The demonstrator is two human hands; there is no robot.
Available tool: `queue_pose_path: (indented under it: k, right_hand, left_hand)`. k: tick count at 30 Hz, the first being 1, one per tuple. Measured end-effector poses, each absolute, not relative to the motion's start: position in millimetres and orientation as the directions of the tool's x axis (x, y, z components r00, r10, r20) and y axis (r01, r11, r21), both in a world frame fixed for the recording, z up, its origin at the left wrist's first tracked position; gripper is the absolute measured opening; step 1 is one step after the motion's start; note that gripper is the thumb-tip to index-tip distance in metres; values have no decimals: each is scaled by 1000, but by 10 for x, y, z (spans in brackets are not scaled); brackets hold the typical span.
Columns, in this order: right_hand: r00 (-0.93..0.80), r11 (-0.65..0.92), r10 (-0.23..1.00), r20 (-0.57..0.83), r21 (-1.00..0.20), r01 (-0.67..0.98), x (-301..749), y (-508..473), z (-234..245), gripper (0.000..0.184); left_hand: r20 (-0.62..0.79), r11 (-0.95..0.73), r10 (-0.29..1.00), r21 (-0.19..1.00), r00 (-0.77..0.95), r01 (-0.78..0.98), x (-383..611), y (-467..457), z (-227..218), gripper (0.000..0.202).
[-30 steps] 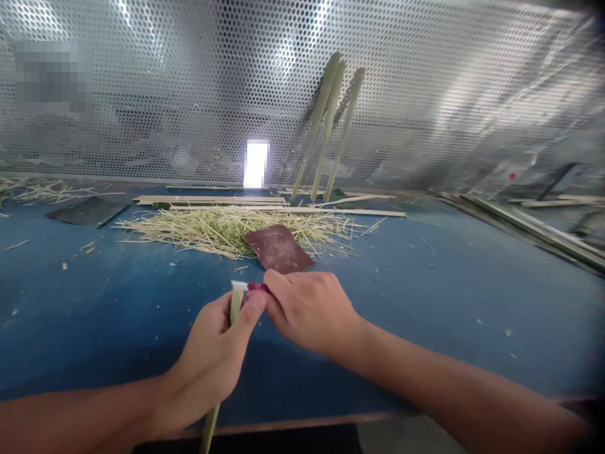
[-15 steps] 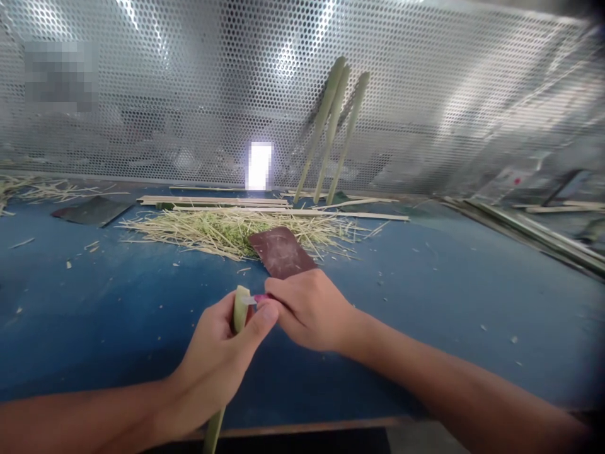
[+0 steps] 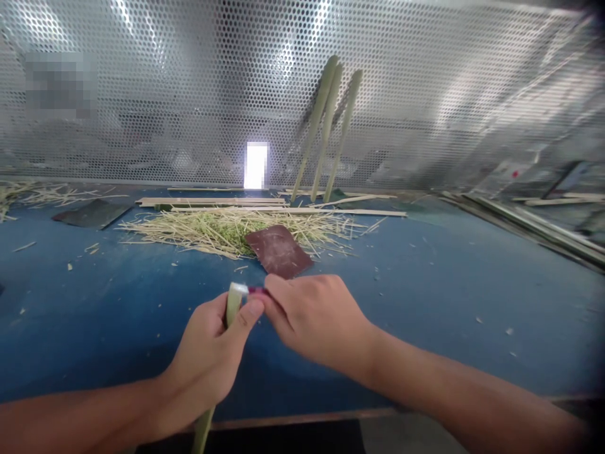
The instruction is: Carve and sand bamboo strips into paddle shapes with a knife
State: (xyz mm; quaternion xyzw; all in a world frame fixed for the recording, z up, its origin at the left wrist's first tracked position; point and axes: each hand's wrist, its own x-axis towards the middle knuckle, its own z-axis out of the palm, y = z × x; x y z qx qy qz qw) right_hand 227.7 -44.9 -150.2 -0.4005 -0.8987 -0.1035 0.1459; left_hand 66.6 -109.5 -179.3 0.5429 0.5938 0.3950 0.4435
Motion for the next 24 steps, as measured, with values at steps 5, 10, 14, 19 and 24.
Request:
queue_pose_path:
  k: [5, 10, 14, 19, 24]
  right_hand:
    - [-516, 538, 786, 340, 33, 842, 2307, -271, -1486, 56]
    - [-590, 687, 708, 388, -182, 704, 2352, -222, -1511, 55]
    - [-704, 808, 589, 398, -270, 524, 2372, -243, -1520, 50]
    - [-790, 857, 510, 339, -273, 436, 2374, -233, -1559, 42]
    - [-811, 872, 484, 329, -262, 414, 2353, -235, -1585, 39]
  left_hand:
    - [-131, 111, 990, 945, 45, 309, 724, -1157, -1827, 58]
    - [-182, 173, 983, 950, 11, 261, 689, -1040, -1847, 58]
    - [-179, 170, 984, 957, 15, 235, 672, -1014, -1859, 57]
    - [-156, 148, 987, 973, 35, 177, 679, -1007, -1850, 55]
    - [-148, 138, 986, 983, 81, 119, 676, -1003, -1846, 55]
